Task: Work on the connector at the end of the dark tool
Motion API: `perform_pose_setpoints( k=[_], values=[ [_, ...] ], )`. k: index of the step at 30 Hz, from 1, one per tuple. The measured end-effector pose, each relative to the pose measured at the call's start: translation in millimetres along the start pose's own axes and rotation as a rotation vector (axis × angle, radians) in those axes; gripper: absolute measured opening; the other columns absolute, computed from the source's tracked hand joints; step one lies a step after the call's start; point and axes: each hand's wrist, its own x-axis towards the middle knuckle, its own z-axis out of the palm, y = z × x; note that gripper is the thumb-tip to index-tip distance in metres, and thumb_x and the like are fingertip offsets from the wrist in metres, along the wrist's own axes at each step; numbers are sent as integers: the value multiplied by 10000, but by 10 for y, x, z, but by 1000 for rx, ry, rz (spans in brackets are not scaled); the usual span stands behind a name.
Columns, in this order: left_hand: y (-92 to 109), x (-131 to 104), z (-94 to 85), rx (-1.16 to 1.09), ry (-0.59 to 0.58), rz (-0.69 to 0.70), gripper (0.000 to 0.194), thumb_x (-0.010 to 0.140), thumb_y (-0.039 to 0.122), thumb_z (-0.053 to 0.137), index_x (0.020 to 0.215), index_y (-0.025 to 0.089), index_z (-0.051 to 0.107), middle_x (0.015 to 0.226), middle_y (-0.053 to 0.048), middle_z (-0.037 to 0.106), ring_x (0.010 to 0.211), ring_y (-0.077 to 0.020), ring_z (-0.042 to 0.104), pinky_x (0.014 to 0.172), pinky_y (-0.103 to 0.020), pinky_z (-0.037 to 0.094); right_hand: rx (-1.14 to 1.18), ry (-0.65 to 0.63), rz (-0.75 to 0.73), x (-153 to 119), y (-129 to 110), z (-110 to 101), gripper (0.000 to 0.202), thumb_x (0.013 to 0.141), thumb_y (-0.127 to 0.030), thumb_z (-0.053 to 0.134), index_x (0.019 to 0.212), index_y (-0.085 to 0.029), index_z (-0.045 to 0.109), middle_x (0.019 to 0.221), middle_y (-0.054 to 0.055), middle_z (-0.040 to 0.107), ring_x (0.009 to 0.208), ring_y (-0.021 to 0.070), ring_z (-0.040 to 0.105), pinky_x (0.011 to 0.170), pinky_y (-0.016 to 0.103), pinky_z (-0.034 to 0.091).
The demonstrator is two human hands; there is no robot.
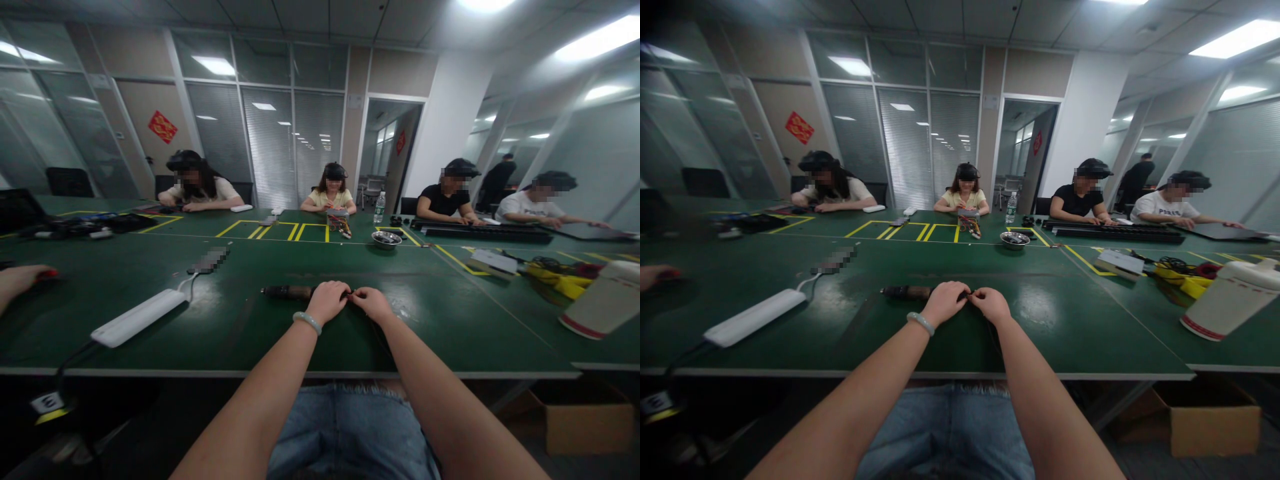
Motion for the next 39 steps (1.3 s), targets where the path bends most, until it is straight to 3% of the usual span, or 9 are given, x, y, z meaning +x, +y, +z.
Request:
perform_pose_setpoints(
  k=[13, 19, 25, 39],
  values=[
    [17, -19, -23, -12, 9, 12, 127, 859, 190, 541, 939, 215, 637, 991, -25, 649, 959, -192, 580, 897, -335, 420, -8, 9, -2, -8, -6, 4, 267, 803, -451, 597, 792, -218, 728, 726, -8, 681, 632, 131, 577, 532, 208, 349],
    [35, -21, -44, -10, 11, -6, 172, 863, 204, 543, 1021, 203, 611, 1024, -45, 638, 987, -200, 570, 899, -340, 425, -3, 5, 1, -13, -24, -5, 261, 798, -445, 606, 791, -214, 727, 721, -6, 678, 633, 129, 579, 522, 206, 348],
    [21, -22, -40, -18, 10, 0, 106, 879, 210, 536, 944, 211, 620, 1000, -28, 632, 978, -190, 567, 881, -331, 434, 15, -23, 22, -10, -7, -1, 294, 819, -468, 584, 820, -215, 733, 685, -1, 673, 550, 123, 559, 472, 206, 342],
    [-10, -20, -3, -24, 25, -4, 93, 865, 207, 570, 957, 200, 577, 990, -33, 601, 973, -189, 557, 883, -327, 433, 30, -8, -1, 2, 13, -9, 302, 806, -485, 603, 830, -222, 748, 751, 4, 699, 652, 147, 600, 561, 217, 390]
  ],
)
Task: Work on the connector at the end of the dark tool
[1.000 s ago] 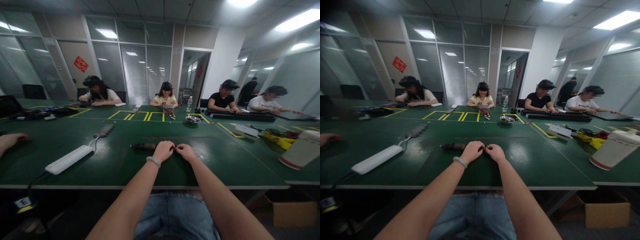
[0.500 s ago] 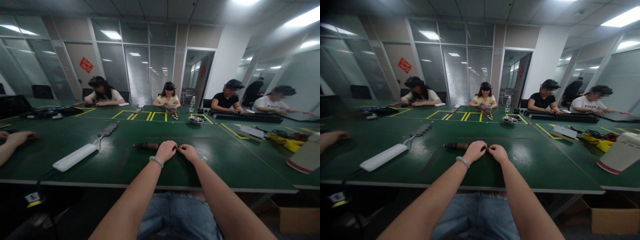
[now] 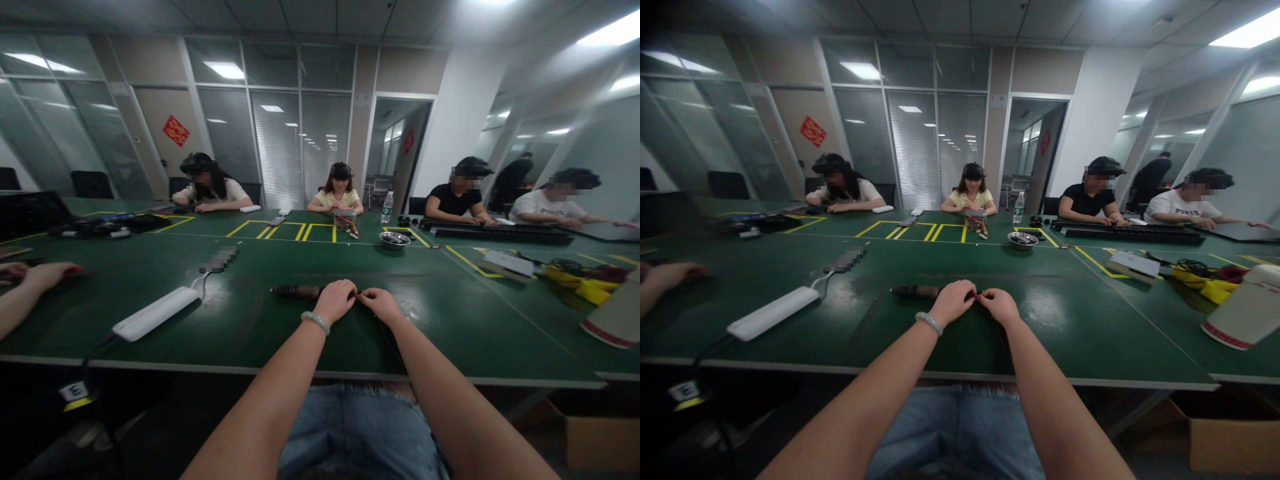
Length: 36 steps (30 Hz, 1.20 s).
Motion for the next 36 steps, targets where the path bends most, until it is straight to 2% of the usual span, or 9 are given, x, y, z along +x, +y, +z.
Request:
perform_pose_setpoints(
  k=[10, 16, 20, 26, 30, 34, 36],
  values=[
    [22, -1, -45, 8, -8, 33, 83, 862, 162, 561, 905, 217, 607, 1062, -23, 599, 1031, -182, 547, 925, -329, 423, 36, -15, 11, 3, 10, 3, 265, 805, -451, 614, 822, -219, 741, 752, 2, 698, 566, 127, 580, 487, 201, 378],
    [28, -3, -35, 8, -10, 18, 155, 855, 175, 571, 1005, 209, 588, 1037, -33, 606, 1004, -190, 556, 891, -332, 441, 46, -33, 38, 11, 16, 18, 282, 812, -458, 600, 854, -215, 736, 683, -5, 674, 482, 109, 545, 424, 189, 345],
    [28, 1, -29, 6, -3, 11, 91, 862, 178, 560, 944, 198, 595, 1015, -36, 607, 996, -190, 559, 887, -335, 441, 47, -32, 44, 16, 22, 21, 265, 802, -444, 608, 842, -214, 734, 678, -5, 671, 488, 111, 550, 424, 187, 346],
    [95, 2, -62, -23, 26, 12, 119, 829, 146, 581, 925, 204, 623, 1026, -43, 624, 1031, -201, 559, 937, -361, 429, 41, -13, 30, 20, 31, 22, 238, 791, -424, 624, 802, -210, 730, 694, -2, 677, 558, 122, 572, 494, 192, 377],
    [181, -51, -159, -61, 87, -7, 202, 831, 147, 571, 1017, 214, 613, 1076, -44, 626, 1065, -206, 553, 984, -383, 417, 39, -5, 30, 11, 9, 14, 229, 797, -416, 618, 797, -213, 724, 684, 0, 676, 565, 129, 574, 503, 199, 384],
    [278, -113, -339, -115, 182, -44, 256, 872, 156, 514, 1114, 210, 576, 1184, -60, 593, 1142, -207, 523, 1023, -397, 407, 43, 6, 45, -7, -21, 10, 261, 796, -453, 620, 804, -213, 723, 656, 1, 668, 550, 129, 567, 490, 201, 379],
    [365, -134, -485, -269, 290, -63, 263, 877, 161, 513, 1124, 226, 577, 1213, -49, 585, 1170, -202, 515, 1045, -397, 399, 48, 10, 51, -14, -28, 13, 285, 795, -477, 620, 803, -212, 724, 650, -1, 663, 547, 125, 564, 487, 199, 376]
  ],
)
